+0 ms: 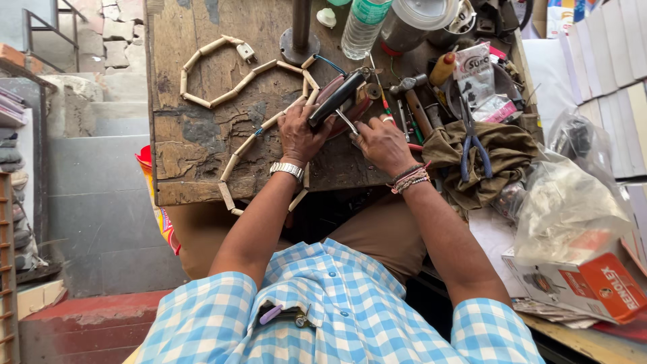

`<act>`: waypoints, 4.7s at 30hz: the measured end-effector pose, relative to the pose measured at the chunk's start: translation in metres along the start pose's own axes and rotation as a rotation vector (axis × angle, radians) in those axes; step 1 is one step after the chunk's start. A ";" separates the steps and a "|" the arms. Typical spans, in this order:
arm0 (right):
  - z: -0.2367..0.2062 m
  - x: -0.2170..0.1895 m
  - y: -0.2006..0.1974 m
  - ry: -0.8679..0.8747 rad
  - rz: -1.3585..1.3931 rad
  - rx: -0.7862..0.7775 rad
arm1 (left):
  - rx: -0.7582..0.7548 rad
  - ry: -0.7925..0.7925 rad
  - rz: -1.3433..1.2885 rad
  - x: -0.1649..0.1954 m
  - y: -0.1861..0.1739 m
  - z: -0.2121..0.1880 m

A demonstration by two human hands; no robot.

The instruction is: The person disassembles an electric iron, removes the casing, and uses a screwdriver to adjust internal components. They then reassemble the iron and place it on the workbench.

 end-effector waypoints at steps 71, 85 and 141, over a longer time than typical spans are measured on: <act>0.033 0.025 -0.020 -0.438 -0.271 0.236 | -0.080 0.028 -0.364 -0.010 -0.001 0.006; 0.002 -0.040 -0.031 -0.097 0.025 0.295 | -0.074 0.027 -0.360 -0.010 -0.003 0.005; -0.009 -0.029 -0.027 -0.135 0.001 0.352 | -0.078 0.052 -0.328 -0.014 0.002 0.002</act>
Point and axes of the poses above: each hand's wrist, its own z-axis towards the middle knuckle, its own y-axis out of the palm, x = y × z, the point moved 4 cm from there along z, towards the middle knuckle, and after that the axes turned 4 degrees about y, right-handed, at the moved point
